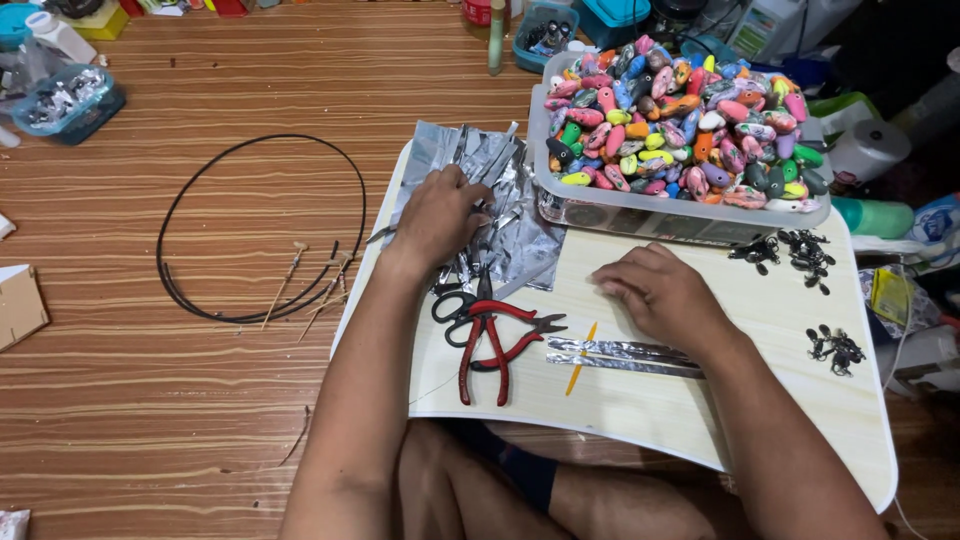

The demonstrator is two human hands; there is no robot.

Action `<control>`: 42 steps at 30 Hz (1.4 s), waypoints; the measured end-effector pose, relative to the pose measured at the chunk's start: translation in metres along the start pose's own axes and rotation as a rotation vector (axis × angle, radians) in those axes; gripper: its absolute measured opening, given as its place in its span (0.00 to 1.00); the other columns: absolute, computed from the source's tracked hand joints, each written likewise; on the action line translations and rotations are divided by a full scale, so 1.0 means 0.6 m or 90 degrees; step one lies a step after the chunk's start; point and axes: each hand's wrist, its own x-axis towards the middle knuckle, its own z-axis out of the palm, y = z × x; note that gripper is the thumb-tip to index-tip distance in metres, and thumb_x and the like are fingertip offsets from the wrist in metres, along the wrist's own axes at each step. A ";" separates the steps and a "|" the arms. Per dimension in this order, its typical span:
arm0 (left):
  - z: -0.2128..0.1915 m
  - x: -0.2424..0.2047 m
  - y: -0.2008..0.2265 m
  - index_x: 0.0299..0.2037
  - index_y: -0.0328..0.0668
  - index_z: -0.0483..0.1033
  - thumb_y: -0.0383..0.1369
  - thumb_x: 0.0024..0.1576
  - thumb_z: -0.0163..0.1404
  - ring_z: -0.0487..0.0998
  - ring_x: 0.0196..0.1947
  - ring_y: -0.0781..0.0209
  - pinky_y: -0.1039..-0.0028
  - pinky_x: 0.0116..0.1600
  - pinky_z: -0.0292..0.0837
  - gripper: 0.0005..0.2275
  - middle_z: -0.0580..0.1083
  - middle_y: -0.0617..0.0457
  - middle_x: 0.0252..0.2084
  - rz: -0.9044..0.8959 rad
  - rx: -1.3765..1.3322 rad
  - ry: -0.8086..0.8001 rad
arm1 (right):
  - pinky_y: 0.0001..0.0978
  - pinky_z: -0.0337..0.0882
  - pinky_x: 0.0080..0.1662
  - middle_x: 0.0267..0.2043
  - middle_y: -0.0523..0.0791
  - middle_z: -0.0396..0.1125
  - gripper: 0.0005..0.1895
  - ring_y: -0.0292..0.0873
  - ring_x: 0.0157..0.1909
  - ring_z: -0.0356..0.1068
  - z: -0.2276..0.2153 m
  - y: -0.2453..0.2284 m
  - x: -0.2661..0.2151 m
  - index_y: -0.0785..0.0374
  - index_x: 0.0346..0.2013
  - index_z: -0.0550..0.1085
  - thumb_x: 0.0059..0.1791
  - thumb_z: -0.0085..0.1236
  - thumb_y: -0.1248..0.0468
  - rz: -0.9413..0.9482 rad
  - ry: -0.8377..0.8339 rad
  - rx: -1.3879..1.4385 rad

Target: Assembling fishing lures by threading components onto wires and using pliers to bend the wire ends.

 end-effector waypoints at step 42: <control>-0.047 -0.047 0.204 0.45 0.38 0.78 0.28 0.62 0.52 0.84 0.33 0.48 0.62 0.40 0.77 0.05 0.81 0.42 0.31 0.177 -0.542 0.111 | 0.40 0.73 0.42 0.34 0.46 0.75 0.04 0.51 0.36 0.75 0.008 -0.016 0.002 0.60 0.39 0.81 0.52 0.61 0.66 -0.037 0.225 0.118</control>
